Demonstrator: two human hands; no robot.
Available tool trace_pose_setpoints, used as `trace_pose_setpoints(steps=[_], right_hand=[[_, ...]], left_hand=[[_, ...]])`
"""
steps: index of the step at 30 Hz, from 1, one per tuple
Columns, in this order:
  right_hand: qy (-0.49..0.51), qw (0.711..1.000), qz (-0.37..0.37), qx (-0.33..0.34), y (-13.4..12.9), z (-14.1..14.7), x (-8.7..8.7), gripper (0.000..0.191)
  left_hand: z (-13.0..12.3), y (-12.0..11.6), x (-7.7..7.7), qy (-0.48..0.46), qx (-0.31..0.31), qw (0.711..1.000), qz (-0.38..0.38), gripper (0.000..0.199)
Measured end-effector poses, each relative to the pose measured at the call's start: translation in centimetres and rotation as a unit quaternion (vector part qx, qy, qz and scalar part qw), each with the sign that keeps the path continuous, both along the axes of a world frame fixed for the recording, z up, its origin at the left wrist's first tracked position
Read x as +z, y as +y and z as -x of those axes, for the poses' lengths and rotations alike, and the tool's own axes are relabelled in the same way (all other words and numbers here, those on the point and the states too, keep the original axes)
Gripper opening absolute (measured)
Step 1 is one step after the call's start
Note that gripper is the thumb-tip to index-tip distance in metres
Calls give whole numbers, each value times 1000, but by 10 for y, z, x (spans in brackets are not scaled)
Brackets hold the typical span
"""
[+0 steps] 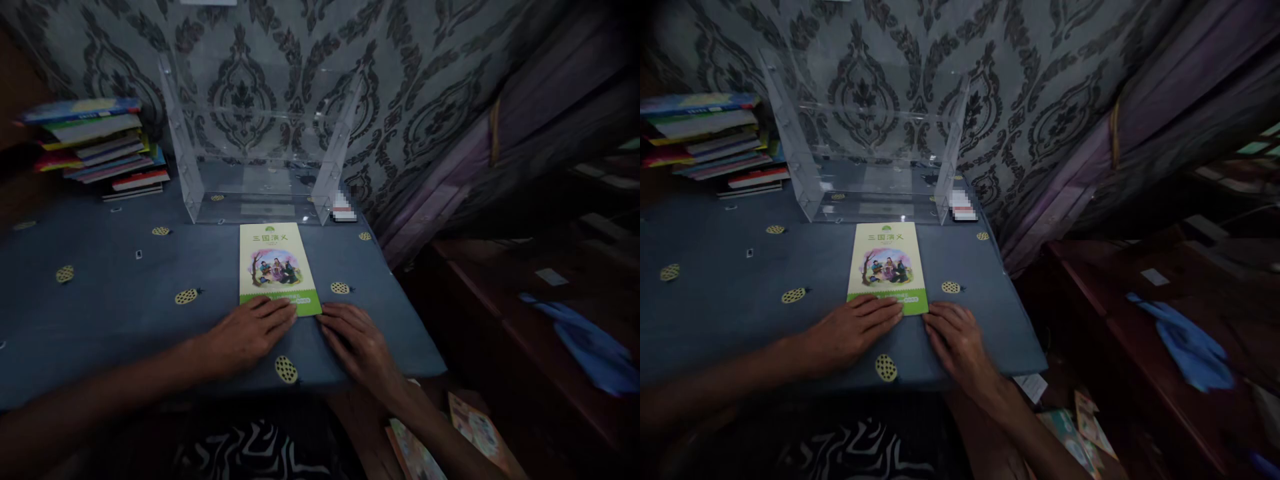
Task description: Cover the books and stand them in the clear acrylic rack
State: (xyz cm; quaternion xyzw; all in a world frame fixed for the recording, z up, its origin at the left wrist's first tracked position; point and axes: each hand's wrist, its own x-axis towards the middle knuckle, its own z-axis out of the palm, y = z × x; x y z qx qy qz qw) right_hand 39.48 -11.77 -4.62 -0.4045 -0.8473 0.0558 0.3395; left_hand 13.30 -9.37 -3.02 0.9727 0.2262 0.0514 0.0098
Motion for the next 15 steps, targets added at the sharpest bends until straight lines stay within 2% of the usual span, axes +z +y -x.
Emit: trace_pose_setpoints(steps=[9, 15], right_hand=[[18, 998, -55, -30, 8, 15, 11, 13], [-56, 990, -80, -98, 19, 32, 23, 33]], left_hand=[[48, -19, -6, -33, 38, 998, -34, 56], [57, -25, -7, -77, 74, 993, -43, 53]])
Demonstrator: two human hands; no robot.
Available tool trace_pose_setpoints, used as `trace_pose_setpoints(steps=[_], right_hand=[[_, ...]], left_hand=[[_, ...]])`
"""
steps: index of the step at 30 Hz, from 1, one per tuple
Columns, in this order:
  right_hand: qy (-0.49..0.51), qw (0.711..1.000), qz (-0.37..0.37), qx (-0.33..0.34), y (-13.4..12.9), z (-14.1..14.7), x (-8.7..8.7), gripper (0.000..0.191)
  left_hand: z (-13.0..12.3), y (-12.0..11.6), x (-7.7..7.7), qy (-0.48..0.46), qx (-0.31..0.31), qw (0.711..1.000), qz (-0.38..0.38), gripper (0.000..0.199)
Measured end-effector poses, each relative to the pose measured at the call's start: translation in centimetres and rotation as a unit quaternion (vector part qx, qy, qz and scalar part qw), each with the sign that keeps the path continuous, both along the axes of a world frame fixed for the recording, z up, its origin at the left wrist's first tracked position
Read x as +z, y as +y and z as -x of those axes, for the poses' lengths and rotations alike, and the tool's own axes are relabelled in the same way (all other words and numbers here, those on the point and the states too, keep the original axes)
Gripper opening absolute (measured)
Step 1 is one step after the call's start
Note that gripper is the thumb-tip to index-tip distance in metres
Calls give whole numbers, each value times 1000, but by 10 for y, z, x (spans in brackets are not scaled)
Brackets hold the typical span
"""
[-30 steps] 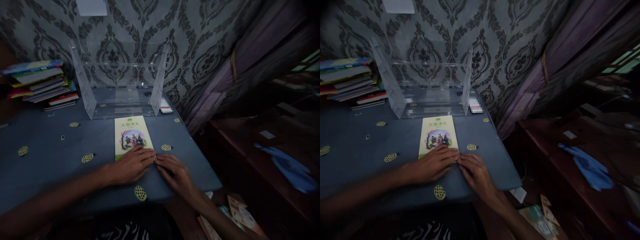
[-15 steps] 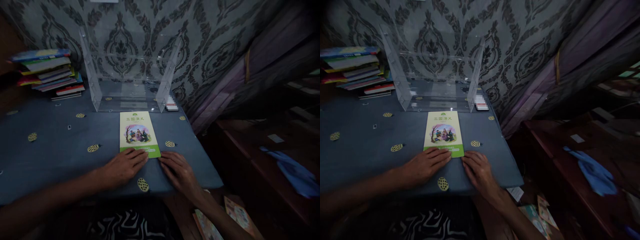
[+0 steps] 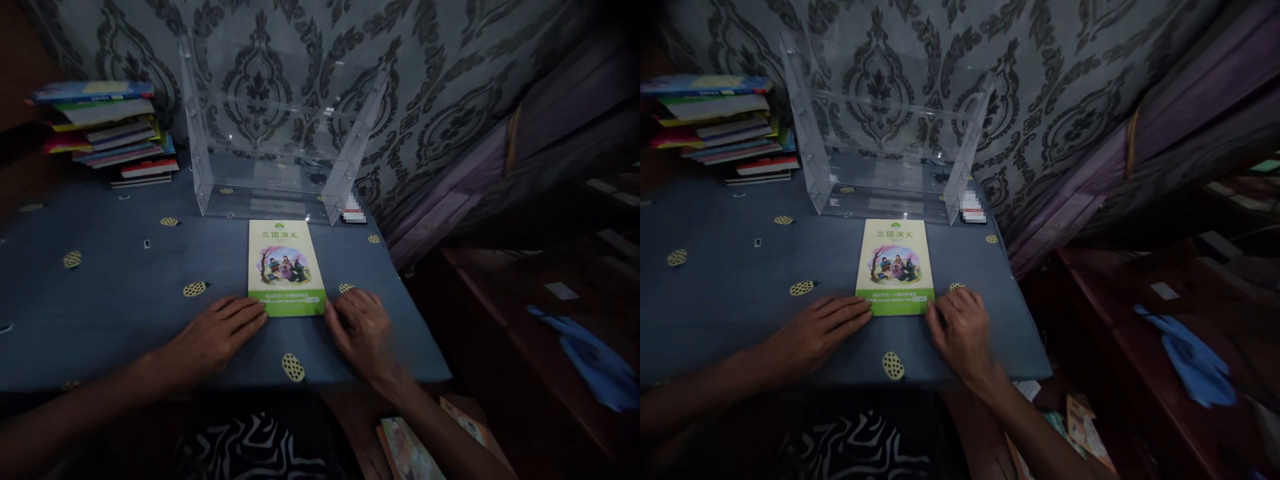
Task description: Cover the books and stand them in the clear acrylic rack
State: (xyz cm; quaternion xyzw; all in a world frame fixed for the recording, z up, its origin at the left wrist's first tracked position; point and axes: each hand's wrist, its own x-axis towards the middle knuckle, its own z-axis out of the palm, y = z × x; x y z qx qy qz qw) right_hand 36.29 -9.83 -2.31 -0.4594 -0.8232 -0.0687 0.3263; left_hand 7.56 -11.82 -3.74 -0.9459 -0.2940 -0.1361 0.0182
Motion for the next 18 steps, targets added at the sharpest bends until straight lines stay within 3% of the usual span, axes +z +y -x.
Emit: trace_pose_setpoints(steps=[3, 6, 8, 12, 18], right_hand=[[30, 995, 49, 77, 6, 14, 7, 32], [27, 960, 157, 231, 10, 34, 12, 21], [-17, 937, 206, 282, 13, 46, 14, 31], [-77, 919, 245, 300, 24, 61, 12, 48], [-92, 906, 247, 331, 55, 65, 6, 44]], left_hand=[[-2, 0, 0, -20, 7, 1000, 6, 49], [-4, 2, 0, -36, 6, 999, 8, 45], [-6, 3, 0, -45, 7, 999, 0, 40], [-6, 5, 1, -60, 5, 998, -22, 30], [-3, 12, 1, -75, 11, 997, -24, 34]])
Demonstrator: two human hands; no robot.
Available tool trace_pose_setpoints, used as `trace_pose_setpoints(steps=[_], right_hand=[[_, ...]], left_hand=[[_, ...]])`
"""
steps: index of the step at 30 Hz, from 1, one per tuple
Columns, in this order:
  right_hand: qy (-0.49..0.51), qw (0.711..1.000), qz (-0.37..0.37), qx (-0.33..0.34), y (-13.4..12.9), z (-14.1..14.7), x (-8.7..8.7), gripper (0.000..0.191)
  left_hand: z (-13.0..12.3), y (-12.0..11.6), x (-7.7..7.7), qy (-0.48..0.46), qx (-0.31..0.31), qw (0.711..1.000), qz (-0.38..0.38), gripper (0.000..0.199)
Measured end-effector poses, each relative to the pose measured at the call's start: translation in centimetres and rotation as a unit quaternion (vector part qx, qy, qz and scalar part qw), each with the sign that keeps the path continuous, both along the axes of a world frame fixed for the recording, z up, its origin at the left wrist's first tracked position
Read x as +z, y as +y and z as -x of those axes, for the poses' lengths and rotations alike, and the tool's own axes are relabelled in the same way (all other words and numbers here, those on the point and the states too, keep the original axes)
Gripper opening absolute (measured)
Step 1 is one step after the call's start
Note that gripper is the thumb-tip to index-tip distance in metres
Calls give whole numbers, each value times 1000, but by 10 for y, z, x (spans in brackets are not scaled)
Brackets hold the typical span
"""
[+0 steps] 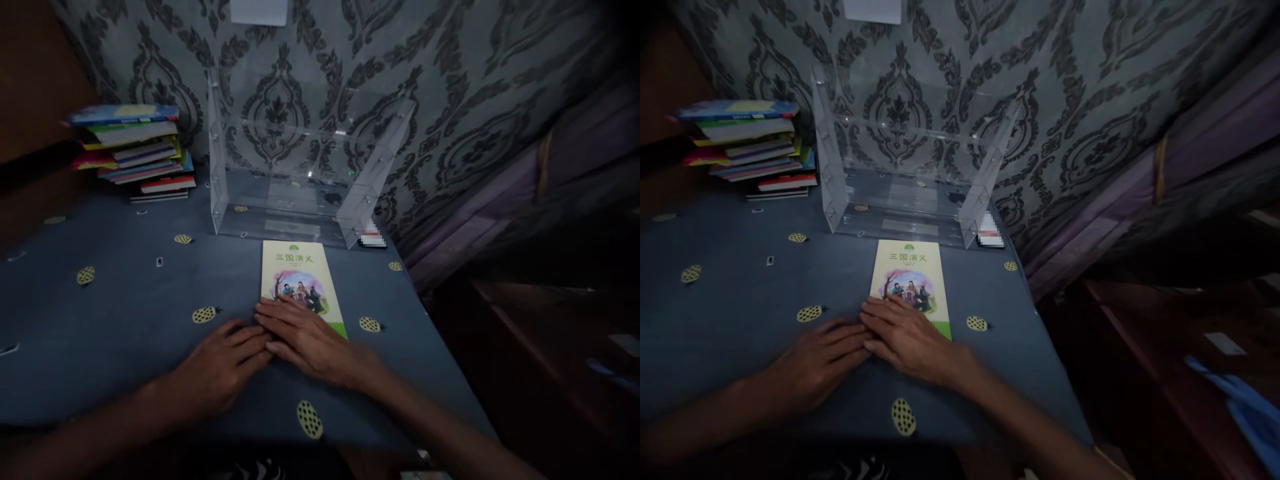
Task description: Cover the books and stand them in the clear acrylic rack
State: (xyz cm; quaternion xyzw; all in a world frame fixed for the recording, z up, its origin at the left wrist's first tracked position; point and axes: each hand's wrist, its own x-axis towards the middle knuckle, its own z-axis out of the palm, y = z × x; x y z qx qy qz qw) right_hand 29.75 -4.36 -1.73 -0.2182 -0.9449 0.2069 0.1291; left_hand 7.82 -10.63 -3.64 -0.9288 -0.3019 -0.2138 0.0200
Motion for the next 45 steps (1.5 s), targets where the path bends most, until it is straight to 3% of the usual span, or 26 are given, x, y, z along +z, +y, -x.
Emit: trace_pose_setpoints(steps=[6, 13, 19, 31, 45], right_hand=[[-15, 1000, 5, 13, 44, 9, -6, 45], [-14, 999, -31, 1, 98, 20, -10, 45], [-2, 998, -49, -33, 123, 22, -17, 43], [-13, 988, -56, -146, 121, -21, -22, 45], [13, 963, -43, -267, 101, -40, -34, 46]], left_hand=[[6, 20, 2, 3, 31, 999, 36, 37], [9, 59, 0, -27, 35, 996, 81, 39], [8, 95, -5, -53, 72, 993, 74, 35], [1, 156, -14, -45, 107, 992, 48, 36], [0, 159, -30, -35, 127, 991, 11, 42]])
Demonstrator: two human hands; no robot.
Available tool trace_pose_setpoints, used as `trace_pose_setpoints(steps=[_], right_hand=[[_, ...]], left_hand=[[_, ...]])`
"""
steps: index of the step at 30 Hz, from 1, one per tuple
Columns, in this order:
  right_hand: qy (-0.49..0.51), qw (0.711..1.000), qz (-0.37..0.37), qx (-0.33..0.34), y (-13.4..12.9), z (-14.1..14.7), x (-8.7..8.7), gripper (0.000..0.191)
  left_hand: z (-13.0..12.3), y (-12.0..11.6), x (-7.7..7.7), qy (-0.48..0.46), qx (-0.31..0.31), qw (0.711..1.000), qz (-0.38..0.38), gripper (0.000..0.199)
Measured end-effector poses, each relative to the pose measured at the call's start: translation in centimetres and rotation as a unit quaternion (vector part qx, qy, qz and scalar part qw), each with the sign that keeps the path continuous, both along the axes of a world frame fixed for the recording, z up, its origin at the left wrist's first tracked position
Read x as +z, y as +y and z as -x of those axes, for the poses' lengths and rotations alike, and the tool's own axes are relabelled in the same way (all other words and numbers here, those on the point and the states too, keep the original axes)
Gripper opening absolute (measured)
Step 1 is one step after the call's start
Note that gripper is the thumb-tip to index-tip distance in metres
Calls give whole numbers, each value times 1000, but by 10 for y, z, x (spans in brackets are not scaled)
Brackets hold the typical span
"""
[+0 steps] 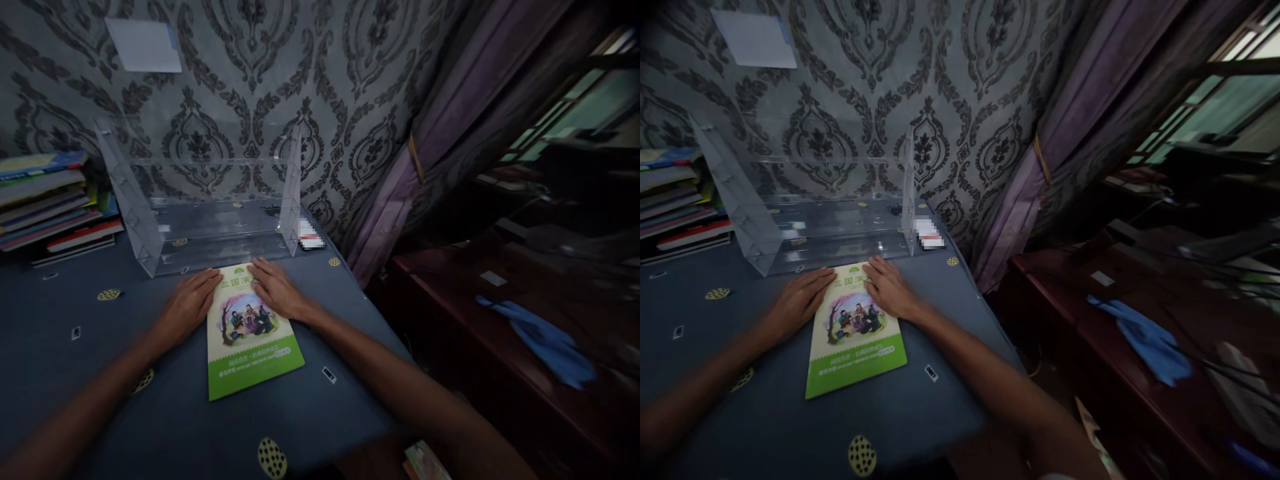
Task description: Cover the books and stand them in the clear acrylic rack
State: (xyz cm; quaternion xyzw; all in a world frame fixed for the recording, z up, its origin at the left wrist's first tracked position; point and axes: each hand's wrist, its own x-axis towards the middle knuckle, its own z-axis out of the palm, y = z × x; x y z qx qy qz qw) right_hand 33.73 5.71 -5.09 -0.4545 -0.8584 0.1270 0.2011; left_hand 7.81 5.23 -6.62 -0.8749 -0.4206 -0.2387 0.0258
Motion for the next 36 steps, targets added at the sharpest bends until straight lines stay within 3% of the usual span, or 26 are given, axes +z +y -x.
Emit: trace_pose_setpoints(steps=[13, 36], right_hand=[[-16, 999, 10, -30, -8, 2, 9, 44], [9, 998, -26, -55, -3, -7, -3, 45]], left_hand=[[5, 3, -3, 9, -15, 1000, -13, 43], [-5, -8, 6, 15, 31, 999, 42, 44]])
